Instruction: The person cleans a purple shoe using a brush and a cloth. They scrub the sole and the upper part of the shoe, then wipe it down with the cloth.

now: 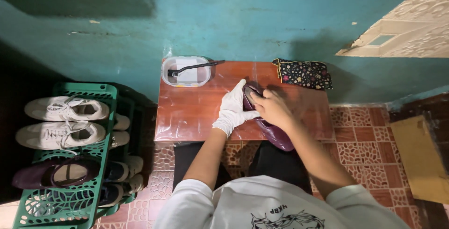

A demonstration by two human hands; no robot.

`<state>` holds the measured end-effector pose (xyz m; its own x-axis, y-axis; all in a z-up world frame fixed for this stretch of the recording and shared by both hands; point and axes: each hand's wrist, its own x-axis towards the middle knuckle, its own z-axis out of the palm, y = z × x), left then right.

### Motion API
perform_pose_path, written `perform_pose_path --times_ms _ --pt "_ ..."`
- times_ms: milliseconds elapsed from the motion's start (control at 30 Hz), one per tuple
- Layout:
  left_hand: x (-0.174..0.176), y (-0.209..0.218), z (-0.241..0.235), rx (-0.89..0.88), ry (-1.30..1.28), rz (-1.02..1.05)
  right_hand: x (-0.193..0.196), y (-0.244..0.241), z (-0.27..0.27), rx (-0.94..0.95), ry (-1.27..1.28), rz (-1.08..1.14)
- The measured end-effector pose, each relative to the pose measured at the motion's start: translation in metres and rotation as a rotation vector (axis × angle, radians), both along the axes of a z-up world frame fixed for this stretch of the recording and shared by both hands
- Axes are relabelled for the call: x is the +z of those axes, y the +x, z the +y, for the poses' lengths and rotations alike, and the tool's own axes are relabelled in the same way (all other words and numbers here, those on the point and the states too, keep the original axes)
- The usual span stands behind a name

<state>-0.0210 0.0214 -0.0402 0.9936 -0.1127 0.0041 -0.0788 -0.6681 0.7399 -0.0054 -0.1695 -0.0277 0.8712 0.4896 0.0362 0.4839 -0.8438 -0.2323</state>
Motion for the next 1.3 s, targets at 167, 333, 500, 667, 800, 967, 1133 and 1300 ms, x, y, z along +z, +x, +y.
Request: perform_pose_path --times_ms 167,333,500,667,800,967,1133,1300 --pt "0.006 -0.008 -0.005 -0.013 0.057 0.056 -0.016 -0.004 0.002 -0.036 -0.135 -0.098" --pt "-0.009 -0.002 -0.011 -0.048 0.127 0.098 -0.007 -0.004 -0.009 0.040 -0.169 0.022" --pt "0.000 -0.002 -0.013 -0.043 0.174 0.153 0.009 -0.009 0.015 -0.049 -0.308 -0.002" --pt "-0.001 -0.004 -0.015 -0.057 0.209 0.152 0.026 -0.023 0.007 -0.056 -0.387 0.180" --pt "0.004 -0.004 -0.015 -0.072 0.266 0.162 0.003 -0.010 0.019 -0.100 -0.341 0.068" --pt "0.006 -0.008 -0.011 -0.094 0.256 0.163 0.031 -0.027 0.005 -0.092 -0.217 0.146" --pt "0.020 -0.014 -0.004 -0.109 0.154 0.154 0.097 -0.043 -0.039 -0.267 0.251 0.324" --pt "0.012 -0.020 0.006 -0.077 -0.122 -0.009 0.082 -0.057 -0.075 -0.604 0.883 0.291"
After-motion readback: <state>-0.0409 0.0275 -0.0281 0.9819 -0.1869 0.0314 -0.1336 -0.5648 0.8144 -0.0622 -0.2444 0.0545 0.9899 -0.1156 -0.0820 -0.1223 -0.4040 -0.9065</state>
